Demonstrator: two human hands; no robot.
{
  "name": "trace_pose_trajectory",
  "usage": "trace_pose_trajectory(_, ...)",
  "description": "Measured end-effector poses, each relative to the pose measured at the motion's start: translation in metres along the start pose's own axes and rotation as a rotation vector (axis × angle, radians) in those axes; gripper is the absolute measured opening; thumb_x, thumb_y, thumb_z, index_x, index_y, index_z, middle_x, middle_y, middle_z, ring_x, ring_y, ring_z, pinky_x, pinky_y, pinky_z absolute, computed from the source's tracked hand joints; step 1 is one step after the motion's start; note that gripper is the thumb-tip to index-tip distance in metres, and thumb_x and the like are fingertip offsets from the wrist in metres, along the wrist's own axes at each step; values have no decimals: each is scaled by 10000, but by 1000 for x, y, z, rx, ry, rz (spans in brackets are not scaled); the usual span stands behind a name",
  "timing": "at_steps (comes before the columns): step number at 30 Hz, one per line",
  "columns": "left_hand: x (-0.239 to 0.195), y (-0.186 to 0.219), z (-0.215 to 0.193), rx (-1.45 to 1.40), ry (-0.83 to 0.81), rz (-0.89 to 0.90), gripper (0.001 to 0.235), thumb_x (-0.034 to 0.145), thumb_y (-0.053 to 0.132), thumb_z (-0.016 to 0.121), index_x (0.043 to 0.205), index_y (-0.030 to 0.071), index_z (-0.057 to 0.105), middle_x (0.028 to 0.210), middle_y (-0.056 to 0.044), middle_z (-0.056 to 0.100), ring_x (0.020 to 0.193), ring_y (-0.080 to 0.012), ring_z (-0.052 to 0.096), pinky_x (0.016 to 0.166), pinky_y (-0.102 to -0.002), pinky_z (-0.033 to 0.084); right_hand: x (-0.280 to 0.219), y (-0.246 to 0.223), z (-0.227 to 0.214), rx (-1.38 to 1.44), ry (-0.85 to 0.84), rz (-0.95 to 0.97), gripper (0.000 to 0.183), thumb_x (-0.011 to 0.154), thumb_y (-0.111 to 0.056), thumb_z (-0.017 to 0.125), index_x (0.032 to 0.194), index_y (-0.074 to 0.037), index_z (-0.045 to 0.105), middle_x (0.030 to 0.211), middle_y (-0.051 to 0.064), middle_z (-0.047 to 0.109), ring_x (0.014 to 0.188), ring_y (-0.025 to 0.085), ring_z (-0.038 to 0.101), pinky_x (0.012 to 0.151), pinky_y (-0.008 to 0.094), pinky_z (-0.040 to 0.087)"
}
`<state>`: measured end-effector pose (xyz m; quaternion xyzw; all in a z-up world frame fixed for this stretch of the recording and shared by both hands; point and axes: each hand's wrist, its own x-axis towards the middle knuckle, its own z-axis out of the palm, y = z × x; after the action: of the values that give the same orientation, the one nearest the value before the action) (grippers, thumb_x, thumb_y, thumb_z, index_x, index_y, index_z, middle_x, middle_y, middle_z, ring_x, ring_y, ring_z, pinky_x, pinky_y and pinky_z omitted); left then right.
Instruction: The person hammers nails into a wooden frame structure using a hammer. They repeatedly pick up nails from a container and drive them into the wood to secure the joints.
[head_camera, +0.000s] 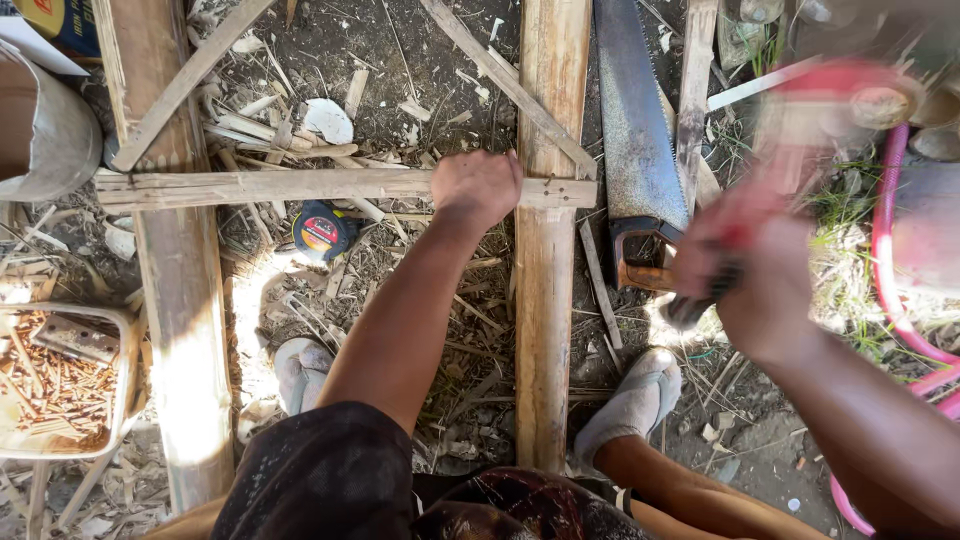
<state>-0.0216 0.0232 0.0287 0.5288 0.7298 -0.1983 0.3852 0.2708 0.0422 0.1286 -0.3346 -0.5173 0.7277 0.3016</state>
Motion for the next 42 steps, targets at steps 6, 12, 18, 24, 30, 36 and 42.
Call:
trace_pose_trajectory(6, -3, 0, 0, 121, 0, 106, 288, 1093, 292, 385, 1098, 87, 587, 660, -51, 477, 541, -145, 496, 464, -309, 513, 12, 27, 13, -541, -190, -532, 526, 1192, -471, 275, 829, -234, 574, 670, -63, 568, 551, 129, 551, 738, 386, 497)
trace_pose_trajectory(12, -8, 1, -3, 52, 51, 105, 290, 1079, 324, 381, 1097, 108, 573, 653, -70, 463, 532, -151, 496, 487, -318, 483, 0, 52, -17, -230, -61, 232, 352, 1109, -455, 442, 970, -150, 551, 700, 35, 527, 535, 160, 503, 501, 337, 436)
trace_pose_trajectory(18, -2, 0, -1, -99, -12, -15, 637, 1142, 398, 111, 895, 115, 625, 620, -10, 384, 529, -61, 396, 445, -255, 468, -9, 89, -29, -797, -114, 86, 487, 1087, -515, 298, 926, -124, 540, 755, 30, 545, 600, 171, 519, 539, 336, 482)
trace_pose_trajectory(24, -8, 1, -3, -124, -23, -56, 608, 1119, 391, 122, 859, 107, 592, 586, -4, 383, 504, -53, 386, 444, -272, 457, 9, 72, -9, -466, -31, 552, 571, 1057, -606, 315, 858, -103, 500, 622, 28, 472, 449, 146, 444, 392, 333, 379)
trace_pose_trajectory(30, -3, 2, -3, -84, 14, 3, 644, 1128, 377, 104, 815, 106, 598, 587, 1, 363, 505, -51, 369, 437, -249, 469, 14, 4, 3, -17, -78, -538, 426, 1059, -576, 407, 1017, -185, 571, 753, 12, 611, 595, 127, 635, 551, 306, 541)
trace_pose_trajectory(36, -2, 1, -4, -91, 28, 42, 581, 1109, 395, 149, 817, 128, 575, 573, 12, 364, 483, -70, 372, 440, -278, 431, 18, 81, 9, -654, 19, 726, 586, 1041, -604, 306, 828, -100, 516, 610, 16, 490, 459, 129, 458, 388, 308, 418)
trace_pose_trajectory(42, 2, 0, 3, -60, 40, 13, 597, 1106, 395, 143, 791, 115, 566, 559, -3, 374, 454, -75, 371, 400, -272, 461, 1, 84, -25, -145, -73, -229, 522, 1090, -603, 377, 968, -114, 514, 684, 11, 529, 526, 127, 495, 466, 284, 421)
